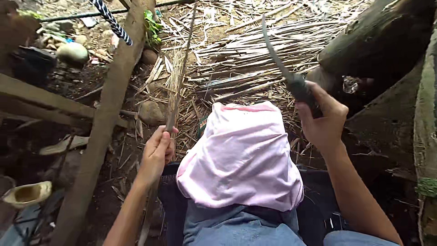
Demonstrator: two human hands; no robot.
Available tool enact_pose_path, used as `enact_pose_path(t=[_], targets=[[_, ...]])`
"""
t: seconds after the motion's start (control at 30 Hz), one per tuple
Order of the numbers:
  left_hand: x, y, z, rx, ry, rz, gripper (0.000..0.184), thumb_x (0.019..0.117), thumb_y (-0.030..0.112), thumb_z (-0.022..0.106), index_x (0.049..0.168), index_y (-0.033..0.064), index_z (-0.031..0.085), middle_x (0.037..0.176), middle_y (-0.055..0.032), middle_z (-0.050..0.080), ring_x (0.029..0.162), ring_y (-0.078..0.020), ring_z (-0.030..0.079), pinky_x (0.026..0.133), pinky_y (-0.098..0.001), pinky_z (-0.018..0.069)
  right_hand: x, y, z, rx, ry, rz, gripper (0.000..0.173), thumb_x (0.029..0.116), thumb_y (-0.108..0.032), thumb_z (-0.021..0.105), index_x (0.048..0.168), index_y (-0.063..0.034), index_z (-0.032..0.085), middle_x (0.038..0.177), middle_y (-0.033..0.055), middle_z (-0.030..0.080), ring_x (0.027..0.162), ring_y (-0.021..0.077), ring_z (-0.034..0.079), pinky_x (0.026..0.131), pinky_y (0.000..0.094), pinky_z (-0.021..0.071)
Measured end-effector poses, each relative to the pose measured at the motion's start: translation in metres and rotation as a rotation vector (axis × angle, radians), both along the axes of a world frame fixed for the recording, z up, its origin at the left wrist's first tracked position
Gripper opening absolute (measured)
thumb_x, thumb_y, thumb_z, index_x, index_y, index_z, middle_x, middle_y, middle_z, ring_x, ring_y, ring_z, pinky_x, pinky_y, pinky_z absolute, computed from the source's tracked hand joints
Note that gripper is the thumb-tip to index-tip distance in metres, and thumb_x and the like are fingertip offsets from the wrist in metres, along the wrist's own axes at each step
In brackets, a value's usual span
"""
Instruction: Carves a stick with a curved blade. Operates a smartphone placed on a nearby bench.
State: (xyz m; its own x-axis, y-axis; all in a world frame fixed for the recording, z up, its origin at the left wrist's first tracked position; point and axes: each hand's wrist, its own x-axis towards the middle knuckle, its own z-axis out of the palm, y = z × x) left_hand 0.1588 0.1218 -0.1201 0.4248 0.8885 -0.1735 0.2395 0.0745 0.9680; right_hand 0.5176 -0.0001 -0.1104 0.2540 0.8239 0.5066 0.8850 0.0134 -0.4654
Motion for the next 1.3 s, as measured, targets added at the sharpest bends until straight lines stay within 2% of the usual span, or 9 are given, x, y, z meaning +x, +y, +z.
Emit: enact_pose_path(t=[0.13, 0.3, 0.5, 0.63, 0.73, 0.83, 1.07, 1.2, 1.3], targets=[[0.027, -0.019, 0.005, 0.066, -0.069, -0.125, 0.025, 0.1094, 0.016, 0.031, 0.114, 0.0144, 0.056, 0.058, 0.0154, 0.036, 0.045, 0.0080, 0.032, 0.044, -0.0080, 0.0308, -0.035, -0.010, -0.014, 0.125, -0.036, 0.304, 0.041, 0.0981, -0.025, 0.059, 0.125, 0.0037, 0.068, 0.085, 0.0165, 0.068, 0.073, 0.0218, 0.065, 0.065, 0.0350, 0.0532], [0.035, -0.028, 0.007, 0.382, 0.012, -0.175, 0.029, 0.1105, 0.025, 0.035, 0.121, 0.0097, 0.059, 0.066, 0.0133, 0.039, 0.051, 0.0067, 0.035, 0.049, -0.0100, 0.0331, -0.040, -0.018, -0.023, 0.059, 0.010, 0.362, 0.040, 0.0954, -0.025, 0.060, 0.123, 0.0014, 0.072, 0.084, 0.0143, 0.070, 0.069, 0.0220, 0.066, 0.060, 0.0370, 0.0525], [0.042, -0.035, 0.014, 0.502, 0.051, -0.199, 0.032, 0.1107, 0.024, 0.037, 0.123, 0.0049, 0.059, 0.066, 0.0102, 0.040, 0.052, 0.0052, 0.037, 0.051, -0.0111, 0.0344, -0.044, -0.027, -0.024, 0.059, 0.064, 0.335, 0.039, 0.0979, -0.026, 0.058, 0.123, 0.0016, 0.070, 0.083, 0.0133, 0.069, 0.069, 0.0197, 0.064, 0.059, 0.0344, 0.0514], [0.047, -0.036, 0.016, 0.690, 0.158, -0.216, 0.037, 0.1117, 0.023, 0.036, 0.125, -0.0009, 0.059, 0.067, 0.0042, 0.043, 0.053, 0.0017, 0.040, 0.052, -0.0129, 0.0365, -0.051, -0.030, -0.021, 0.054, 0.085, 0.295, 0.039, 0.0975, -0.025, 0.059, 0.124, 0.0016, 0.070, 0.086, 0.0136, 0.070, 0.072, 0.0195, 0.065, 0.061, 0.0343, 0.0523], [0.047, -0.037, 0.019, 0.787, 0.259, -0.189, 0.041, 0.1127, 0.026, 0.034, 0.127, -0.0026, 0.060, 0.068, 0.0003, 0.046, 0.054, -0.0007, 0.042, 0.053, -0.0146, 0.0373, -0.053, -0.032, -0.019, 0.069, 0.034, 0.239, 0.040, 0.0972, -0.026, 0.058, 0.125, 0.0003, 0.071, 0.080, 0.0123, 0.067, 0.066, 0.0211, 0.062, 0.055, 0.0353, 0.0478], [0.047, -0.037, 0.019, 0.762, 0.288, -0.182, 0.041, 0.1124, 0.026, 0.034, 0.126, -0.0019, 0.061, 0.068, 0.0013, 0.045, 0.054, -0.0001, 0.042, 0.053, -0.0141, 0.0367, -0.053, -0.033, -0.020, 0.104, -0.080, 0.161, 0.039, 0.0969, -0.026, 0.058, 0.124, -0.0019, 0.072, 0.078, 0.0136, 0.066, 0.063, 0.0250, 0.061, 0.053, 0.0381, 0.0456], [0.047, -0.036, 0.017, 0.563, 0.222, -0.231, 0.033, 0.1105, 0.021, 0.037, 0.124, 0.0034, 0.062, 0.069, 0.0077, 0.043, 0.053, 0.0051, 0.039, 0.052, -0.0102, 0.0343, -0.044, -0.033, -0.025, 0.145, -0.262, 0.012, 0.038, 0.0989, -0.027, 0.058, 0.126, -0.0049, 0.072, 0.088, 0.0182, 0.069, 0.069, 0.0320, 0.063, 0.055, 0.0428, 0.0447], [0.042, -0.031, 0.014, 0.508, 0.222, -0.264, 0.032, 0.1103, 0.022, 0.037, 0.125, 0.0063, 0.062, 0.068, 0.0088, 0.042, 0.053, 0.0051, 0.039, 0.052, -0.0103, 0.0342, -0.033, -0.030, -0.023, 0.103, -0.234, -0.010, 0.038, 0.0994, -0.026, 0.058, 0.128, -0.0036, 0.071, 0.087, 0.0183, 0.069, 0.068, 0.0326, 0.064, 0.054, 0.0444, 0.0457], [0.030, -0.021, 0.012, 0.460, 0.259, -0.272, 0.033, 0.1105, 0.025, 0.038, 0.123, 0.0084, 0.063, 0.067, 0.0095, 0.042, 0.052, 0.0048, 0.039, 0.050, -0.0114, 0.0338, -0.015, -0.026, -0.016, 0.020, -0.142, -0.063, 0.040, 0.1025, -0.024, 0.059, 0.135, -0.0016, 0.065, 0.092, 0.0220, 0.068, 0.074, 0.0374, 0.067, 0.059, 0.0502, 0.0512]])
